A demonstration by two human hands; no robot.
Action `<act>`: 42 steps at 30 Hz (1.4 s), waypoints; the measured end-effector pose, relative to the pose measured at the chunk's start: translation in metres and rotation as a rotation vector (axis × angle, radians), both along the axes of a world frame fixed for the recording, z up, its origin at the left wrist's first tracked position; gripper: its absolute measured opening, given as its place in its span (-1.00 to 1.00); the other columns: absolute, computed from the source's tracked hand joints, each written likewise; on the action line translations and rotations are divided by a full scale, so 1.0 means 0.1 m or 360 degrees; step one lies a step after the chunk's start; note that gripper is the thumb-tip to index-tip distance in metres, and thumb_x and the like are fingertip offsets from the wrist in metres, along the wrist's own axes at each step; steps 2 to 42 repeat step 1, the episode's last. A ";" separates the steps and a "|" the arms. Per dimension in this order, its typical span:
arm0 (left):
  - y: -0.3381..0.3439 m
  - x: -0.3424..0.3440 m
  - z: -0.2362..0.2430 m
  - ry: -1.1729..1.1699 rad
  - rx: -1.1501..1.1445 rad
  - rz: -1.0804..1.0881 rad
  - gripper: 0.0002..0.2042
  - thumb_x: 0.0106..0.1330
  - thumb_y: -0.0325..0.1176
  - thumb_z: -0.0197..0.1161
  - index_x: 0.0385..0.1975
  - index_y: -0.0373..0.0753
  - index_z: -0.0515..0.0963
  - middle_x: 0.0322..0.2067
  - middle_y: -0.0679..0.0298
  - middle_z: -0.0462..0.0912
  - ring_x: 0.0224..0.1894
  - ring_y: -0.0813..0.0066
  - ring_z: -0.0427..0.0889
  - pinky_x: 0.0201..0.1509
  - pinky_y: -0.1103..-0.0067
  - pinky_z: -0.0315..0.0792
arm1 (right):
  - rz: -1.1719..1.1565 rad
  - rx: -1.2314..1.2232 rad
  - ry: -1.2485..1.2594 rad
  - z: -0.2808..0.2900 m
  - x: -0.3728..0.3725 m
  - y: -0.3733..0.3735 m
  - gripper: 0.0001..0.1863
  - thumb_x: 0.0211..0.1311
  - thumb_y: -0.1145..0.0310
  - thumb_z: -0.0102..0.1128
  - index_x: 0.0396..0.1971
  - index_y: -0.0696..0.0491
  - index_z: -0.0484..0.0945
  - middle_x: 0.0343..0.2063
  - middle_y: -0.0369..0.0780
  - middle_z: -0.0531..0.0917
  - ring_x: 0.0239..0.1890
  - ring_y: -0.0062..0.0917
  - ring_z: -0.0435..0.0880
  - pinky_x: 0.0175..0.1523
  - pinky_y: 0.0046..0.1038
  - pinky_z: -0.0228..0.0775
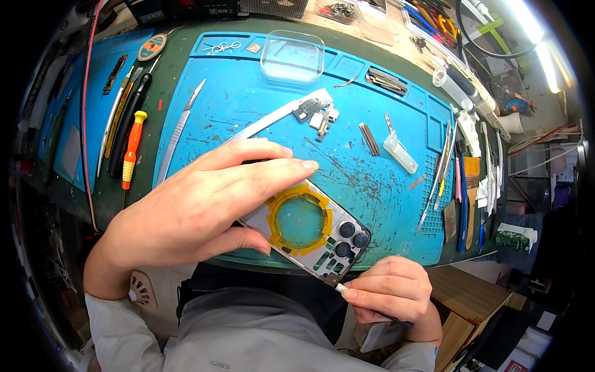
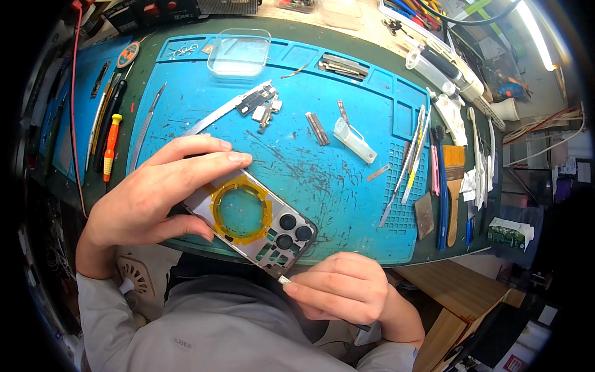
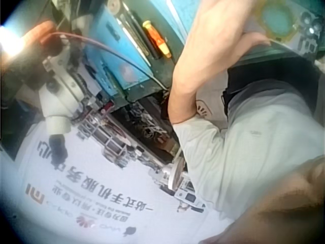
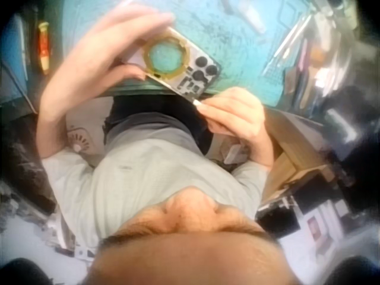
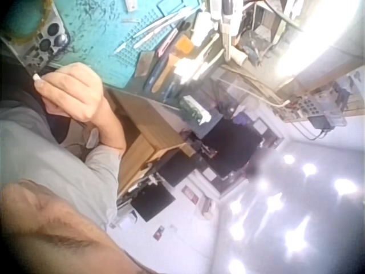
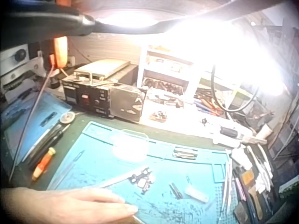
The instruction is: The person cleans a small black component on a sanding pad, then uses a cotton swab to wipe the camera module area of a disassembled smartphone. They briefly use a blue brush to clean the same area before continuing with the swab.
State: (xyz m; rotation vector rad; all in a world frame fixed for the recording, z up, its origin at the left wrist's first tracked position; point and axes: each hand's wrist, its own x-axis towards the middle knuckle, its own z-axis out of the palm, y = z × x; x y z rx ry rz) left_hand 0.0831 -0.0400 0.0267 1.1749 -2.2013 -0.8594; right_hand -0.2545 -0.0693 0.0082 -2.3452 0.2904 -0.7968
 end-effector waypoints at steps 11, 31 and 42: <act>0.00 0.00 0.00 -0.0005 0.0000 -0.0001 -0.14 0.15 -0.12 0.58 0.48 -0.33 0.46 0.37 0.11 0.62 0.46 0.03 0.49 0.52 0.21 0.43 | 0.0002 0.0010 0.0008 0.00 0.00 0.00 -0.63 -0.05 0.66 0.46 -0.15 0.14 0.86 -0.31 -0.26 0.85 -0.38 -0.52 0.79 -0.28 -0.55 0.65; 0.00 0.00 0.00 -0.0005 0.0000 -0.0001 -0.14 0.15 -0.12 0.58 0.48 -0.33 0.46 0.37 0.11 0.62 0.46 0.03 0.49 0.52 0.21 0.43 | 0.0002 0.0010 0.0008 0.00 0.00 0.00 -0.63 -0.05 0.66 0.46 -0.15 0.14 0.86 -0.31 -0.26 0.85 -0.38 -0.52 0.79 -0.28 -0.55 0.65; 0.00 0.00 0.00 -0.0005 0.0000 -0.0001 -0.14 0.15 -0.12 0.58 0.48 -0.33 0.46 0.37 0.11 0.62 0.46 0.03 0.49 0.52 0.21 0.43 | 0.0002 0.0010 0.0008 0.00 0.00 0.00 -0.63 -0.05 0.66 0.46 -0.15 0.14 0.86 -0.31 -0.26 0.85 -0.38 -0.52 0.79 -0.28 -0.55 0.65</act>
